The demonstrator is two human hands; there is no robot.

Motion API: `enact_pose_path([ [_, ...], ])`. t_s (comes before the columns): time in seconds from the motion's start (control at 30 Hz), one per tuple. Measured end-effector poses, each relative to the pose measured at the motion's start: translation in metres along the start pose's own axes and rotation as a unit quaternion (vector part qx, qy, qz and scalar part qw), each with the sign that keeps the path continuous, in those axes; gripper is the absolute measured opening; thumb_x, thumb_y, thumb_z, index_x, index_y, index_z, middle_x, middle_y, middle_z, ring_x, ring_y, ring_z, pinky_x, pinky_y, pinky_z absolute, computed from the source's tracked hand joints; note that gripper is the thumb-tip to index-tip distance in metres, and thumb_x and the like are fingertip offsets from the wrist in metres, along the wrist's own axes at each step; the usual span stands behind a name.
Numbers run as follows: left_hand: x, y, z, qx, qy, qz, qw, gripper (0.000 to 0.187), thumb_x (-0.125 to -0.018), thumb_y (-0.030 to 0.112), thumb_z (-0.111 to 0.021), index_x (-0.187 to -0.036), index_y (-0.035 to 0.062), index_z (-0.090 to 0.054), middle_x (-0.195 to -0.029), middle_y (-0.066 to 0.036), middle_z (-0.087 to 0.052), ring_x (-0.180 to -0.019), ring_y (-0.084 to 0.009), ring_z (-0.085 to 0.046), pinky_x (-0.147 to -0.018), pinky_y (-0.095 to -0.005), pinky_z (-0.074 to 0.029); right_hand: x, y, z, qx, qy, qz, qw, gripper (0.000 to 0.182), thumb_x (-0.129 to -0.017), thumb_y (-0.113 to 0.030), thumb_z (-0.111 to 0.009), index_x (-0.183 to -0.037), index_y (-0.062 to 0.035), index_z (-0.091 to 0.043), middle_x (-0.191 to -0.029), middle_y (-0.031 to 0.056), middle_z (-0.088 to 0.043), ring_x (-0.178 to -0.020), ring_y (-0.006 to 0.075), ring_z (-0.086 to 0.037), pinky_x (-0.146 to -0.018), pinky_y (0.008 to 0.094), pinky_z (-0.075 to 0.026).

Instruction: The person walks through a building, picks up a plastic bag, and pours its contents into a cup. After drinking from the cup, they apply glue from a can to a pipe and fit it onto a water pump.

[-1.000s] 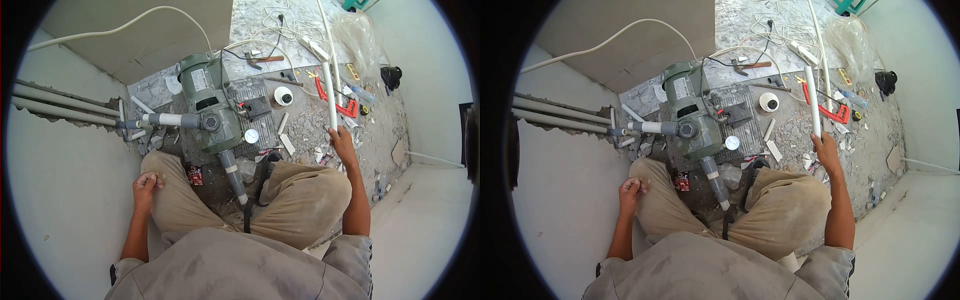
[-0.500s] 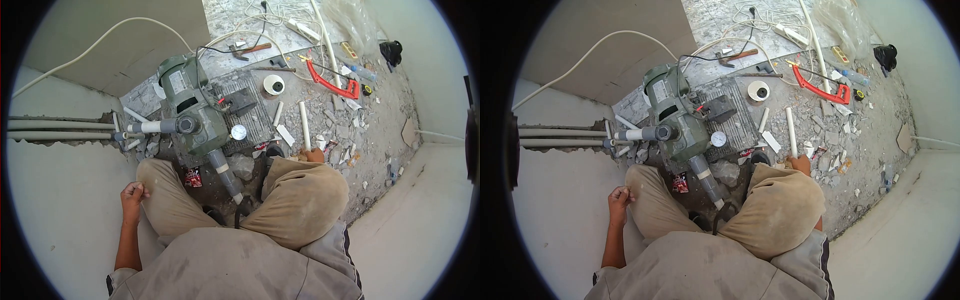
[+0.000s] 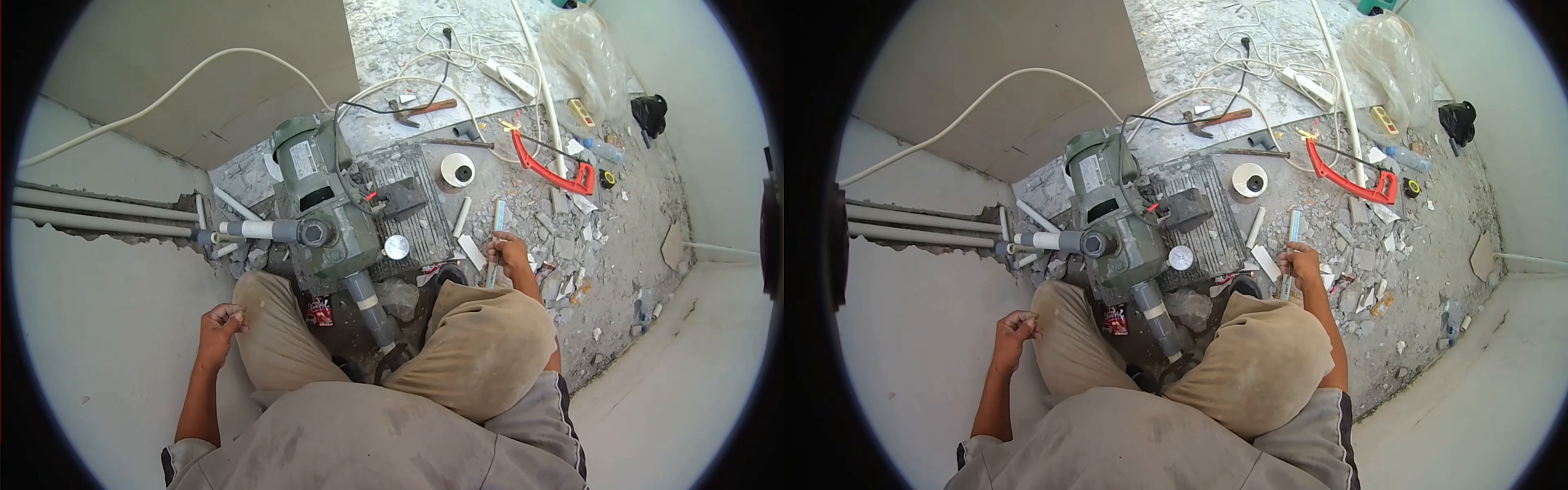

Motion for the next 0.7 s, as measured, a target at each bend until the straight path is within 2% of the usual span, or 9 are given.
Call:
enact_pose_path([
  [0.17, 0.017, -0.007, 0.027, -0.021, 0.037, 0.034, 0.998, 0.020, -0.095, 0.013, -0.067, -0.106, -0.0039, -0.069, -0.088, -0.008, -0.070, -0.076, -0.0152, -0.066, -0.073, -0.0315, -0.057, -0.042, -0.046, -0.026, -0.020, 0.009, 0.028, 0.999, 0.051, -0.086, 0.014, -0.048, -0.136, 0.0054, -0.050, -0.095, 0.0198, -0.069, -0.069, 0.0250, -0.068, -0.058, 0.0362, -0.060],
  [0.3, 0.017, -0.008, 0.039, -0.048, 0.054, 0.046, 0.996, 0.021, -0.096, 0.014, -0.066, -0.105, -0.0042, -0.068, -0.088, -0.009, -0.071, -0.076, -0.0164, -0.068, -0.074, -0.0324, -0.058, -0.056, -0.083, -0.042, 0.005, 0.066, 0.074, 0.995, 0.061, -0.091, -0.004, -0.061, -0.148, 0.0061, -0.041, -0.111, 0.0219, -0.067, -0.093, 0.0291, -0.069, -0.072, 0.0422, -0.059],
  [0.33, 0.018, -0.007, 0.040, -0.054, 0.058, 0.050, 0.996, 0.021, -0.096, 0.014, -0.066, -0.105, -0.0045, -0.068, -0.089, -0.009, -0.071, -0.077, -0.0164, -0.068, -0.074, -0.0324, -0.058, -0.043, -0.098, -0.045, 0.132, 0.102, 0.100, 0.981, 0.070, -0.092, -0.016, -0.067, -0.151, 0.0063, -0.037, -0.126, 0.0254, -0.063, -0.110, 0.0340, -0.066, -0.088, 0.0458, -0.056],
  [0.4, 0.009, -0.002, 0.039, -0.052, 0.044, 0.026, 0.997, 0.020, -0.095, 0.013, -0.067, -0.105, -0.0047, -0.069, -0.089, -0.008, -0.071, -0.079, -0.0147, -0.066, -0.076, -0.0305, -0.056, -0.069, -0.098, -0.031, 0.299, 0.124, 0.205, 0.924, 0.068, -0.092, -0.020, -0.069, -0.149, 0.0058, -0.041, -0.133, 0.0288, -0.060, -0.118, 0.0359, -0.063, -0.099, 0.0442, -0.051],
  [0.43, 0.007, 0.002, 0.044, -0.052, 0.053, 0.016, 0.997, 0.020, -0.095, 0.012, -0.068, -0.105, -0.0048, -0.069, -0.088, -0.007, -0.071, -0.079, -0.0138, -0.065, -0.077, -0.0296, -0.055, -0.058, -0.106, -0.036, 0.294, 0.096, 0.201, 0.930, 0.066, -0.092, -0.021, -0.070, -0.147, 0.0057, -0.045, -0.133, 0.0303, -0.060, -0.119, 0.0344, -0.063, -0.103, 0.0408, -0.048],
  [0.53, -0.007, 0.027, 0.051, -0.199, 0.100, -0.020, 0.975, 0.022, -0.094, 0.013, -0.068, -0.107, -0.0050, -0.070, -0.092, -0.010, -0.072, -0.086, -0.0160, -0.067, -0.081, -0.0318, -0.054, -0.035, -0.128, -0.045, 0.325, 0.026, 0.229, 0.917, 0.059, -0.094, -0.021, -0.067, -0.145, 0.0035, -0.049, -0.124, 0.0265, -0.065, -0.110, 0.0302, -0.065, -0.097, 0.0400, -0.049],
  [0.57, -0.018, 0.024, 0.061, -0.236, 0.104, -0.059, 0.964, 0.024, -0.093, 0.012, -0.069, -0.110, -0.0044, -0.069, -0.096, -0.015, -0.073, -0.089, -0.0238, -0.070, -0.083, -0.0351, -0.054, -0.023, -0.140, -0.051, 0.341, 0.005, 0.217, 0.915, 0.058, -0.095, -0.022, -0.066, -0.145, 0.0024, -0.049, -0.122, 0.0253, -0.066, -0.110, 0.0285, -0.065, -0.094, 0.0392, -0.050],
  [0.63, -0.033, 0.055, 0.071, -0.360, 0.118, -0.120, 0.917, 0.024, -0.091, 0.011, -0.068, -0.111, -0.0021, -0.070, -0.102, -0.019, -0.071, -0.096, -0.0342, -0.068, -0.087, -0.0402, -0.053, -0.010, -0.157, -0.060, 0.348, -0.018, 0.287, 0.892, 0.056, -0.095, -0.023, -0.065, -0.145, -0.0010, -0.051, -0.109, 0.0109, -0.068, -0.087, 0.0148, -0.060, -0.072, 0.0293, -0.048],
  [0.7, -0.057, 0.078, 0.083, -0.440, 0.137, -0.186, 0.867, 0.023, -0.089, 0.008, -0.066, -0.110, -0.0001, -0.071, -0.105, -0.021, -0.068, -0.103, -0.0412, -0.063, -0.092, -0.0452, -0.051, 0.044, -0.196, -0.097, 0.349, -0.062, 0.271, 0.895, 0.055, -0.096, -0.022, -0.064, -0.144, 0.0013, -0.051, -0.114, 0.0162, -0.068, -0.096, 0.0199, -0.063, -0.083, 0.0335, -0.050],
])
Point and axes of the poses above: each hand's wrist, its own x-axis away from the middle knuckle, its own z-axis out of the back of the hand, y = z × x, the point moved 3 cm from there along -x, towards the middle knuckle
